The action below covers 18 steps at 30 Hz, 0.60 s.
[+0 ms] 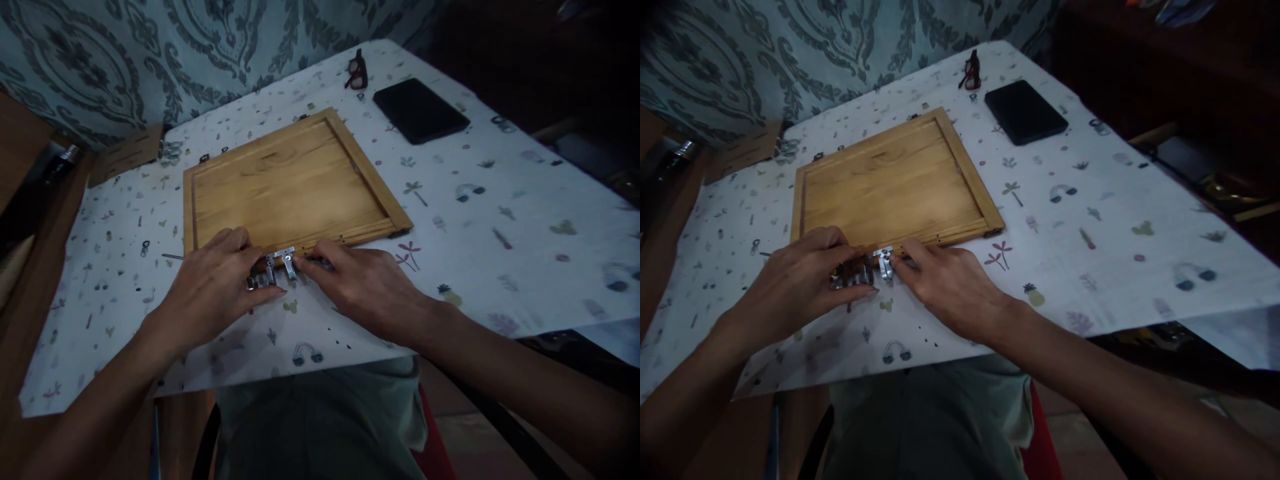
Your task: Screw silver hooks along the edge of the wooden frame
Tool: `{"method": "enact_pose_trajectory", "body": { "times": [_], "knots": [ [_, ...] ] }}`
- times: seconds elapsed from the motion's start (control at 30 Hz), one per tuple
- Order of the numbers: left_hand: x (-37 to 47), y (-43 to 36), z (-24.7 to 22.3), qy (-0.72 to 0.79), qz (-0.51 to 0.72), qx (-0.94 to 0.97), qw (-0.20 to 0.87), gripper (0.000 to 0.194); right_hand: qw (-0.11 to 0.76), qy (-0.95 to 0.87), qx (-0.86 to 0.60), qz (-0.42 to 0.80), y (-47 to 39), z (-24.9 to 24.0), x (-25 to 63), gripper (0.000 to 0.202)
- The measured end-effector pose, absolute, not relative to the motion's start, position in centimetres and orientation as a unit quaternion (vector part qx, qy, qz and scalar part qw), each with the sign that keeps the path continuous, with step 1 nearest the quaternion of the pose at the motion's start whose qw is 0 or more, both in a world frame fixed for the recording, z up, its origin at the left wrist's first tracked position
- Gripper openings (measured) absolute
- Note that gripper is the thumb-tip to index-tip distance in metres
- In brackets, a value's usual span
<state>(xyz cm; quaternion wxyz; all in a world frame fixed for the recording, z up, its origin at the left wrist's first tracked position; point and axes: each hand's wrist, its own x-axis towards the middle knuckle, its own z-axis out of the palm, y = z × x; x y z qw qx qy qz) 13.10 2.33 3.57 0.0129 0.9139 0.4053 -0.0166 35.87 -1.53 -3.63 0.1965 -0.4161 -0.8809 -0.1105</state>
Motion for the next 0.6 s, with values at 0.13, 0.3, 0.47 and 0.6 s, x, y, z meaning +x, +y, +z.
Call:
{"method": "enact_pose_trajectory", "body": {
  "times": [0.13, 0.3, 0.47, 0.6],
  "knots": [
    [13.28, 2.38, 3.61, 0.426, -0.026, 0.904, 0.032, 0.039, 0.2, -0.88, -0.417, -0.109, -1.56, -3.47, 35.92, 0.027],
    [13.78, 2.44, 3.81, 0.439, -0.039, 0.897, 0.031, 0.038, 0.173, -0.883, -0.424, -0.099, -1.62, -3.27, 35.88, 0.029],
    [13.87, 2.41, 3.64, 0.433, -0.03, 0.901, 0.021, 0.042, 0.187, -0.88, -0.425, -0.098, -1.62, -3.35, 35.88, 0.028],
    [13.82, 2.69, 3.45, 0.435, -0.031, 0.899, 0.032, 0.04, 0.185, -0.882, -0.421, -0.1, -1.6, -3.34, 35.99, 0.029]
  ]
}}
